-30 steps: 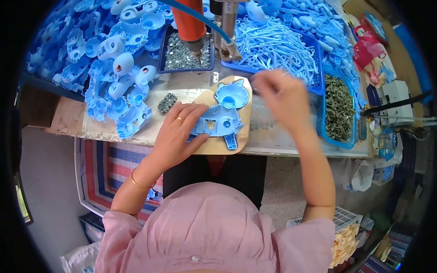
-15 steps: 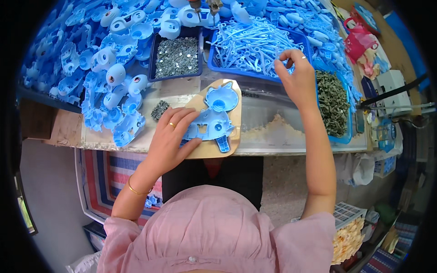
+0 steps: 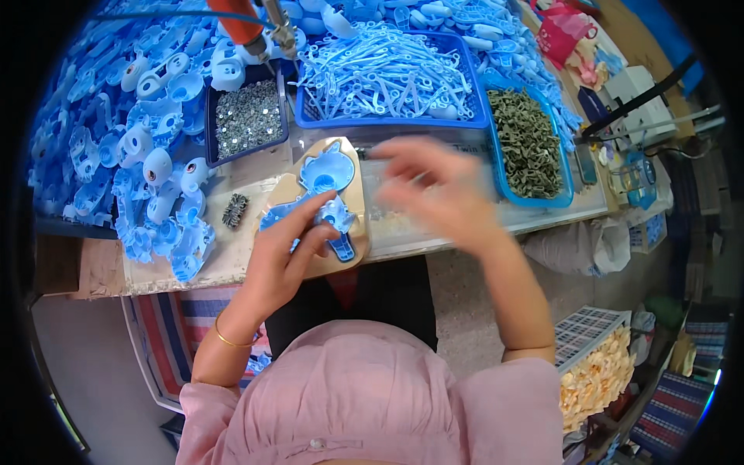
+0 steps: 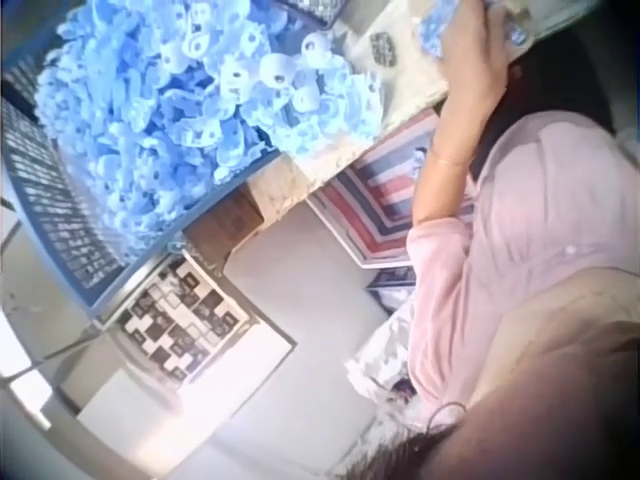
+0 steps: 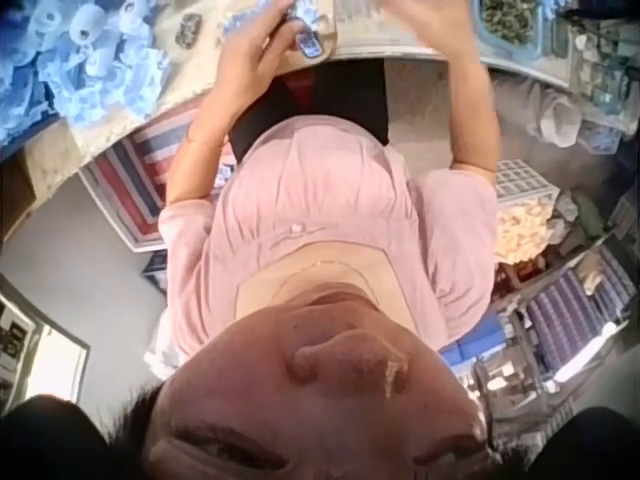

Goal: Assembling blue plastic toy parts and using a pneumatic tool to secure them on a workbench.

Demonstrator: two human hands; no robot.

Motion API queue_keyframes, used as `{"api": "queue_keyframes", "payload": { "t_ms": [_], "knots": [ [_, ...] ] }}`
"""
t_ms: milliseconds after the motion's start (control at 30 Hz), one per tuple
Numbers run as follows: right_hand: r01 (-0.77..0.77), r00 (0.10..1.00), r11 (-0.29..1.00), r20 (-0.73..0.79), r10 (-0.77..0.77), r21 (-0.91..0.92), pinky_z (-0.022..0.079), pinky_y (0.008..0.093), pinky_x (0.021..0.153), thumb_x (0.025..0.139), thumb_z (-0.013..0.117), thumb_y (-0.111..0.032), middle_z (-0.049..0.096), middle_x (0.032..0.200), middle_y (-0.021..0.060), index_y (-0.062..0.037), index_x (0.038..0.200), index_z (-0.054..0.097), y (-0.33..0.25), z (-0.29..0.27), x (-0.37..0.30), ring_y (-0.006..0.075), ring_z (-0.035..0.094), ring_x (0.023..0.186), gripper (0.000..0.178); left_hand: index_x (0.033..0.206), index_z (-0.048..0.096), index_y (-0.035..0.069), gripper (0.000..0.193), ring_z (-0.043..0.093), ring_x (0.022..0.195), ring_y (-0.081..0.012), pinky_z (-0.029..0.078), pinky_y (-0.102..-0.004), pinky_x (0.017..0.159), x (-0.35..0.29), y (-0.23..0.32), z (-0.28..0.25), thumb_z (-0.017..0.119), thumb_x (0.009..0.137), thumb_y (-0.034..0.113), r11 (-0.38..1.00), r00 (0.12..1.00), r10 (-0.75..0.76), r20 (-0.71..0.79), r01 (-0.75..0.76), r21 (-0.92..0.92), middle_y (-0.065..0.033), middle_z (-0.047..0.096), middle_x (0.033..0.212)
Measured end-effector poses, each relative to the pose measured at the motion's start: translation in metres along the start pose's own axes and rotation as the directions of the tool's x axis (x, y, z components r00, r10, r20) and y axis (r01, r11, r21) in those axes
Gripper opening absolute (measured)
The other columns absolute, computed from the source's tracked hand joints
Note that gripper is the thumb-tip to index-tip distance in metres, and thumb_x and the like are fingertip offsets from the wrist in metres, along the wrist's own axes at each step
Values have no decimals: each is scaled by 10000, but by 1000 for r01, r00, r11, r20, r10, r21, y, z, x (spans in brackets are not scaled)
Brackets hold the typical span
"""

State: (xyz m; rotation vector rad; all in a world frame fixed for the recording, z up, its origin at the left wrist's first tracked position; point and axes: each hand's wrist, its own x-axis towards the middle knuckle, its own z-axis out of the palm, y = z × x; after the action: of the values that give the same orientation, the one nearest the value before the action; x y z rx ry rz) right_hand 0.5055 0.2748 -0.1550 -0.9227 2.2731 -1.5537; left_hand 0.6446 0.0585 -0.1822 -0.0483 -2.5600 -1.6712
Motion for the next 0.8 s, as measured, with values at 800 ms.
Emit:
{"api": "queue_keyframes", "payload": {
  "t_ms": [800],
  "knots": [
    [-162,967,987,-199,160,6,520,234,700,957,672,-91,700,875,28,-13,1087,708,12,-59,3,85,657,771,156,1204,623,7,215,589,822,-94,477,-255,758,-3,-1,4,573,1025,116,973,993,-118,-14,112,-203,-33,624,908]
  ]
}}
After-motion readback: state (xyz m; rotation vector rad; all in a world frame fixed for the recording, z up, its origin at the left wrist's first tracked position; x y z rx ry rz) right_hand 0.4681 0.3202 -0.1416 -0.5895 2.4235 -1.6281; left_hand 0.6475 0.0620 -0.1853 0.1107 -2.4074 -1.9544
